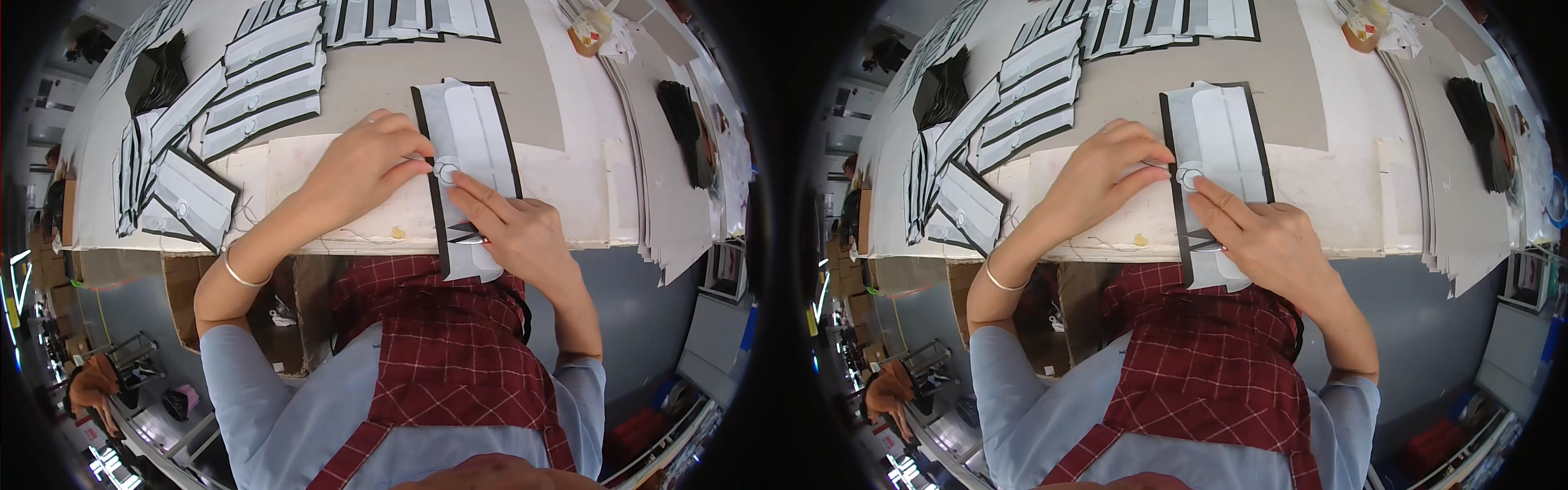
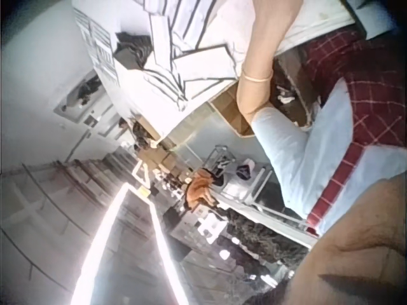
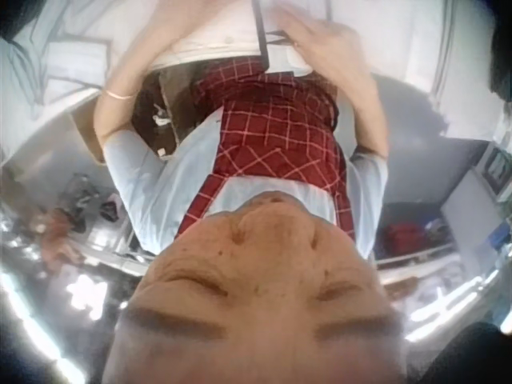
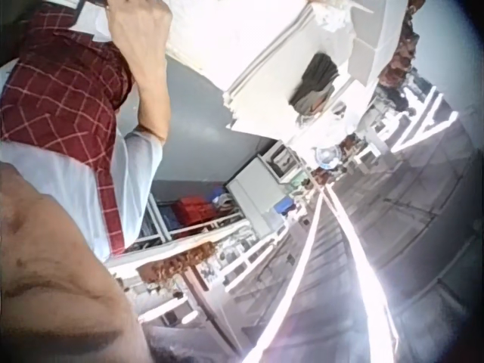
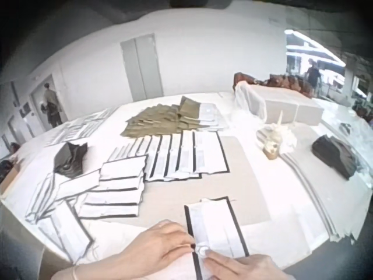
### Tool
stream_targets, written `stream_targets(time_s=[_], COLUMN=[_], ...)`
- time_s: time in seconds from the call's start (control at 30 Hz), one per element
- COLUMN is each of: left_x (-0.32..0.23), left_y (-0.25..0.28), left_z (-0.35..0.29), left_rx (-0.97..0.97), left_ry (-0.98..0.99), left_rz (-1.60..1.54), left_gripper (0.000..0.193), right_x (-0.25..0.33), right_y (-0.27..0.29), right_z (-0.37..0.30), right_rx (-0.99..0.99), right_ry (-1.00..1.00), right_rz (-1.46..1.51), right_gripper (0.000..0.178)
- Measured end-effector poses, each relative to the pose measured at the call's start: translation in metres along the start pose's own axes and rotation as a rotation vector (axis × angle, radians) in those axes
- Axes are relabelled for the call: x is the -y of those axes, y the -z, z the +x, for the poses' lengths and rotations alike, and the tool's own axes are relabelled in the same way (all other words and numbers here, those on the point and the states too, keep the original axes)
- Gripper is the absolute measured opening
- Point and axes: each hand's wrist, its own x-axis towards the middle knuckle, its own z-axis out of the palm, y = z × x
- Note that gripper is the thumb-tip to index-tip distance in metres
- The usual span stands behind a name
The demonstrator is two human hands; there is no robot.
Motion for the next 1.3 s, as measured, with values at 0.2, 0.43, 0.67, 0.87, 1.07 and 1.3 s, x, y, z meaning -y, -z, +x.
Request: stream_targets(time_s=[0.2, 0.43, 0.67, 0.87, 1.07, 1.3], left_x=[-0.003, -0.01, -0.009, -0.022, -0.014, -0.001], left_y=[-0.012, -0.001, -0.002, 0.002, 0.0, -0.007], left_z=[0.017, 0.022, 0.032, 0.029, 0.026, 0.015], left_rx=[0.093, 0.183, 0.192, 0.178, 0.22, 0.22], left_ry=[0.037, 0.079, 0.032, -0.221, -0.191, 0.035], left_rz=[0.149, 0.032, 0.031, 0.344, 0.272, -0.198], left_gripper=[0.009, 0.012, 0.014, 0.007, 0.004, 0.008], right_x=[0.003, -0.002, -0.002, -0.001, -0.002, -0.002], right_y=[0.004, 0.004, 0.002, -0.002, -0.001, 0.002], right_z=[0.002, 0.002, -0.002, -0.004, -0.003, -0.002], right_rx=[0.034, -0.022, -0.032, -0.08, -0.059, -0.039], right_ry=[-0.039, 0.014, -0.003, -0.011, -0.019, -0.028], right_rz=[0.036, 0.031, 0.034, 0.105, 0.083, 0.062], right_gripper=[0.055, 0.041, 0.034, 0.033, 0.032, 0.033])
